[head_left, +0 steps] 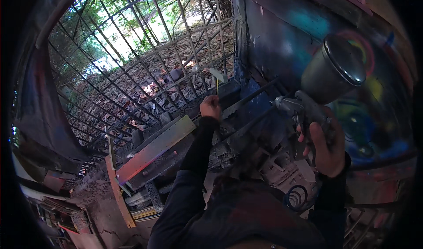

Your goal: The person uses a spray gun to apply paint to a small, light-colored rectangular object. They hold the object with their left hand and operate the spray gun with their right hand, moving the tool back and forth to cover the surface. The person rotates the object to paint different sides.

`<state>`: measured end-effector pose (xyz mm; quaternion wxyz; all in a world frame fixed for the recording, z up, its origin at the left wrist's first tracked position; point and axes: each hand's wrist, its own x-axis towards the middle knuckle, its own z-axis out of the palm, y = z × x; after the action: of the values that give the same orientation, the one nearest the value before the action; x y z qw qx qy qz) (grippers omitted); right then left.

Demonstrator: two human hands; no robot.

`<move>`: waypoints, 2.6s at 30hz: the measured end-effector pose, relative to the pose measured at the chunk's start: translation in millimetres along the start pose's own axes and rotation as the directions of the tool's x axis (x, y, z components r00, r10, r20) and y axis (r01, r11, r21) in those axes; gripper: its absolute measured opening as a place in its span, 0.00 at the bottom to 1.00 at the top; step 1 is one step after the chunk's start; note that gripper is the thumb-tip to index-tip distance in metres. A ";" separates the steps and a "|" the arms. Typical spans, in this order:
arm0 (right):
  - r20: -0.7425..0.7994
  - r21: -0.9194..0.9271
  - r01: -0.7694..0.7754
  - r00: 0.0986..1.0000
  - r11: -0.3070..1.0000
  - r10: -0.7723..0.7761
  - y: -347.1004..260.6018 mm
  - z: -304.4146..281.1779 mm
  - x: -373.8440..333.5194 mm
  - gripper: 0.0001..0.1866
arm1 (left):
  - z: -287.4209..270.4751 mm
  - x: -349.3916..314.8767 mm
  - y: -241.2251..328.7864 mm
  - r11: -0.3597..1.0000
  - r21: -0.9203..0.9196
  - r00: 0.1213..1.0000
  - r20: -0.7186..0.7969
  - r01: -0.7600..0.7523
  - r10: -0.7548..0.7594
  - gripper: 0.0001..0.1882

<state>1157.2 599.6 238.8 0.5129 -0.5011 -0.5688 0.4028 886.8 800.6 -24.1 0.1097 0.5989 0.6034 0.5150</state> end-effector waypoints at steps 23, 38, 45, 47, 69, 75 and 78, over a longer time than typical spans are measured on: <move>-0.024 -0.008 0.033 0.999 0.999 -0.033 -14.0 8.0 17.2 0.19 | 5.6 27.4 10.6 0.995 0.001 0.995 -0.002 -0.097 0.097 0.05; -0.042 -0.041 0.138 0.989 0.990 -0.140 -4.9 19.6 9.3 0.20 | 7.2 29.3 3.7 0.999 0.041 0.999 0.033 -0.008 0.007 0.07; 0.003 -0.055 0.082 0.997 0.995 -0.082 3.7 23.0 3.7 0.19 | 11.4 26.2 2.9 0.992 0.100 0.993 0.071 0.083 -0.091 0.08; -0.013 -0.129 0.177 0.983 0.976 -0.180 13.4 22.3 6.6 0.19 | 11.0 25.9 5.2 0.991 0.103 0.992 0.083 0.084 -0.092 0.08; -0.095 0.015 -0.043 0.995 0.999 0.044 5.9 -17.3 23.6 0.19 | -30.7 32.6 23.6 0.923 0.030 0.921 -0.064 -0.383 0.385 0.05; -0.079 -0.011 -0.009 0.997 1.000 0.008 -7.0 -22.4 46.4 0.18 | -31.9 27.2 25.6 0.925 0.005 0.924 -0.053 -0.380 0.379 0.08; -0.092 -0.006 -0.006 0.996 1.000 0.005 -16.1 -18.5 50.6 0.18 | -30.8 27.1 24.8 0.923 0.012 0.921 -0.049 -0.386 0.386 0.08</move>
<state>1174.4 645.6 266.3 0.5358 -0.5223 -0.5445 0.3790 871.8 802.0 21.4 -0.0095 0.6928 0.4767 0.5409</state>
